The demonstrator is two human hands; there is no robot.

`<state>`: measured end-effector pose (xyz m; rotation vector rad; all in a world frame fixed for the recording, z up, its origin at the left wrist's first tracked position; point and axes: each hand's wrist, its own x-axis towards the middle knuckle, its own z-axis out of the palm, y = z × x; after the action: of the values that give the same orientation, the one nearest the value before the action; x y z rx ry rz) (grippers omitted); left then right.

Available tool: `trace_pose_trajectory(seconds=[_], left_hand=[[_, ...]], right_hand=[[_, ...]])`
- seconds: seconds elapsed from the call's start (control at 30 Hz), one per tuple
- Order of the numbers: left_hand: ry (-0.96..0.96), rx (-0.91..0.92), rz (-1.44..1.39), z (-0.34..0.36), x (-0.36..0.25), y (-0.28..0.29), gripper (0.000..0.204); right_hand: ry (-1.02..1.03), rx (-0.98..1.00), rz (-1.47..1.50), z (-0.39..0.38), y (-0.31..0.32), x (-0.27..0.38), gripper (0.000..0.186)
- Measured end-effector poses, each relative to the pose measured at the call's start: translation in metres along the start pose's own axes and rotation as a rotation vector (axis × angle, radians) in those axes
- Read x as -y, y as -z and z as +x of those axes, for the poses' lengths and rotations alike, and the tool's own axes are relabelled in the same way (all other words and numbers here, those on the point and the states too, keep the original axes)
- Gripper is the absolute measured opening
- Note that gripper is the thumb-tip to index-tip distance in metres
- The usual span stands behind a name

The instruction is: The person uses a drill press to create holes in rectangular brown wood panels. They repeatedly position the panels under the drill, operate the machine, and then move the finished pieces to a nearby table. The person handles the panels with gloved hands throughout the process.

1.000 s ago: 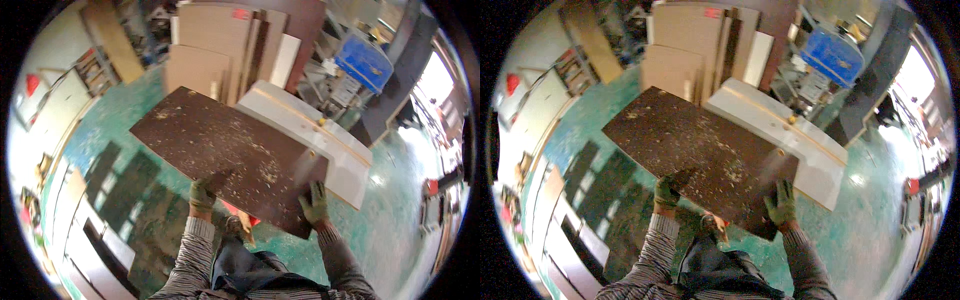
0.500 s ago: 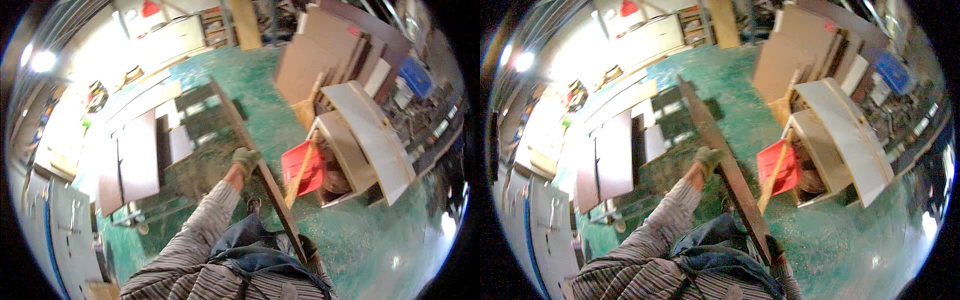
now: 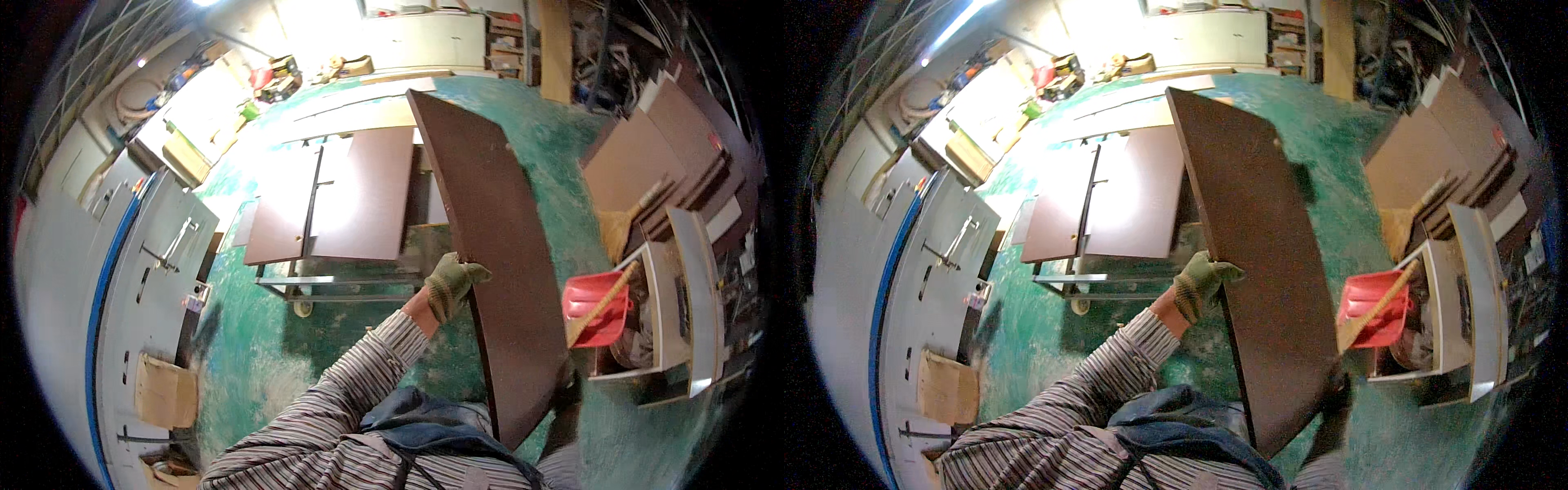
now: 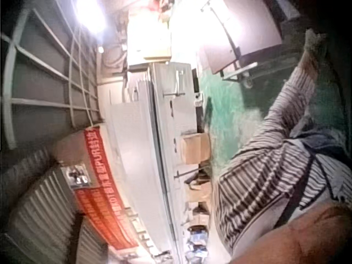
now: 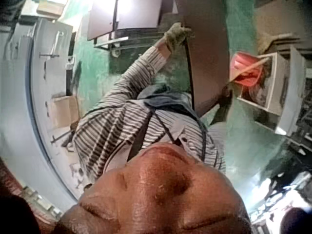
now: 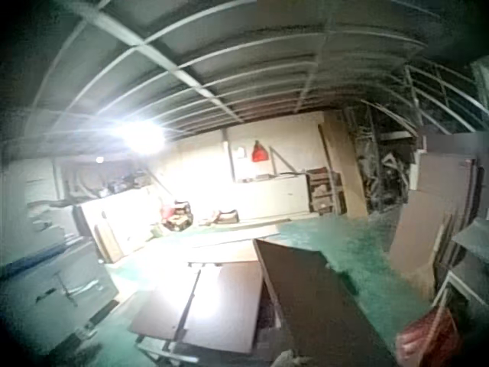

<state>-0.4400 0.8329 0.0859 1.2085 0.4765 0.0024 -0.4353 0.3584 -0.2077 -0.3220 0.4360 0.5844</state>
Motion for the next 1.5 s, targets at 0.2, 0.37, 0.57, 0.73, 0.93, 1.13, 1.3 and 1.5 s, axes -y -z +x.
trace_pose_trajectory(seconds=[0.2,0.37,0.57,0.73,0.93,1.13,1.3,1.5], left_hand=[[-0.251,0.151,-0.161,-0.058,-0.091,0.236,0.022],[-0.323,-0.02,-0.376,-0.065,-0.184,0.371,0.04],[-0.315,-0.693,0.355,-0.091,-0.096,0.51,0.063],[-0.054,-1.039,0.517,-0.058,-0.005,0.684,0.083],[0.348,-1.06,1.011,-0.026,-0.001,0.886,0.086],[0.424,-0.788,1.493,0.011,0.024,1.016,0.073],[0.625,-0.599,1.555,0.048,0.059,1.08,0.043],[0.406,-0.473,1.722,0.098,0.087,1.132,0.032]], right_hand=[[1.046,-0.142,-2.358,0.076,-0.142,-0.072,0.053],[1.032,0.124,-2.567,0.136,-0.269,-0.225,0.039],[1.095,0.426,-2.556,0.158,-0.33,-0.429,0.042],[0.269,0.063,-2.135,0.186,-0.343,-0.582,0.047],[-0.028,0.216,-1.671,0.247,-0.379,-0.725,0.068],[-0.071,0.09,-2.002,0.325,-0.399,-0.808,0.074],[-0.14,-0.023,-1.877,0.352,-0.382,-0.849,0.057],[-0.043,-0.161,-2.0,0.374,-0.351,-0.903,0.057]])
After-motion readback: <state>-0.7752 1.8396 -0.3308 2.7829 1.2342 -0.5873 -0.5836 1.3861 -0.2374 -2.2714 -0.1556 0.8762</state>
